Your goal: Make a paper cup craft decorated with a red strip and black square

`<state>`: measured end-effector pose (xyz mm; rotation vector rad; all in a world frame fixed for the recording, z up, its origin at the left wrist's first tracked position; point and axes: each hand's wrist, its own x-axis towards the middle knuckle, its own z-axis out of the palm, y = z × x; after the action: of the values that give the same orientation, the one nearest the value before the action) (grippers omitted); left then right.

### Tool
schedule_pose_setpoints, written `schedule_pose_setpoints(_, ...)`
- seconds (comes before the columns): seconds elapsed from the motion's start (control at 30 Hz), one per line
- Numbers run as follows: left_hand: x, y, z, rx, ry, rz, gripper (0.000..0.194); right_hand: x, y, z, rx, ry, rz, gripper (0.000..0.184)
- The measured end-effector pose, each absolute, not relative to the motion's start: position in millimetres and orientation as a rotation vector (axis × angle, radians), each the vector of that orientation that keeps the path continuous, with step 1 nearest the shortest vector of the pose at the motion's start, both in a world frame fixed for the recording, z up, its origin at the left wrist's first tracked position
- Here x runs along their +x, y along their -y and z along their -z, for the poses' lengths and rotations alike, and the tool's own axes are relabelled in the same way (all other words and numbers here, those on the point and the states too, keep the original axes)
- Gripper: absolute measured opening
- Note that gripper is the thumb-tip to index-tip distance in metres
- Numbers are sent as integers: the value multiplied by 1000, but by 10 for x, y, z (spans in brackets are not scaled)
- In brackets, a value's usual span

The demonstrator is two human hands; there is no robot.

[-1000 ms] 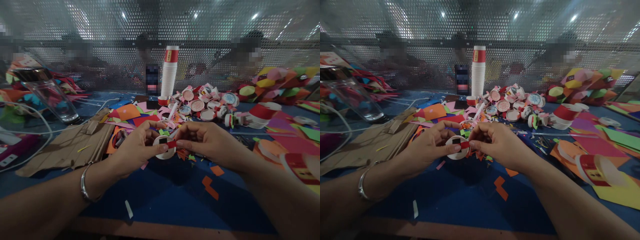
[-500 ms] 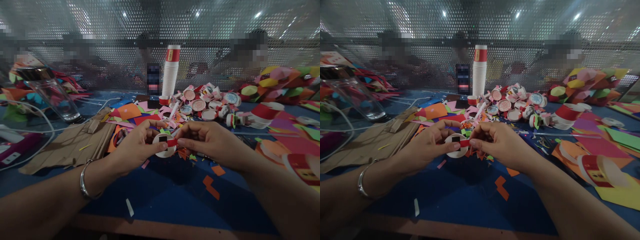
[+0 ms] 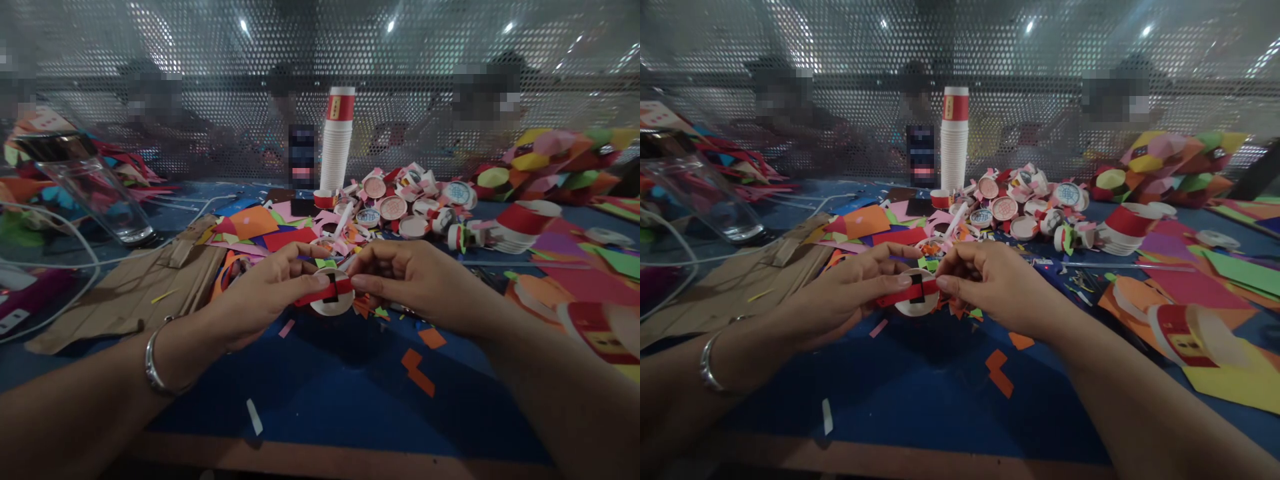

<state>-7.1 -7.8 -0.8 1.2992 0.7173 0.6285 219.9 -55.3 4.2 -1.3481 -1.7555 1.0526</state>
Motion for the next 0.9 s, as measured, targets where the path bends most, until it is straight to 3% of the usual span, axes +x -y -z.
schedule_pose_setpoints(0.17,-61,89,-12,1259,-695,-587,28,2203,544,-46,-1349,1742,-1038,25)
schedule_pose_setpoints(0.57,-141,35,31,1466,-614,-437,65,2229,531,-35,-1360,1730,-1023,13)
schedule_pose_setpoints(0.9,-151,8,29,1639,-716,-444,66,2237,536,-39,-1357,1730,-1071,20)
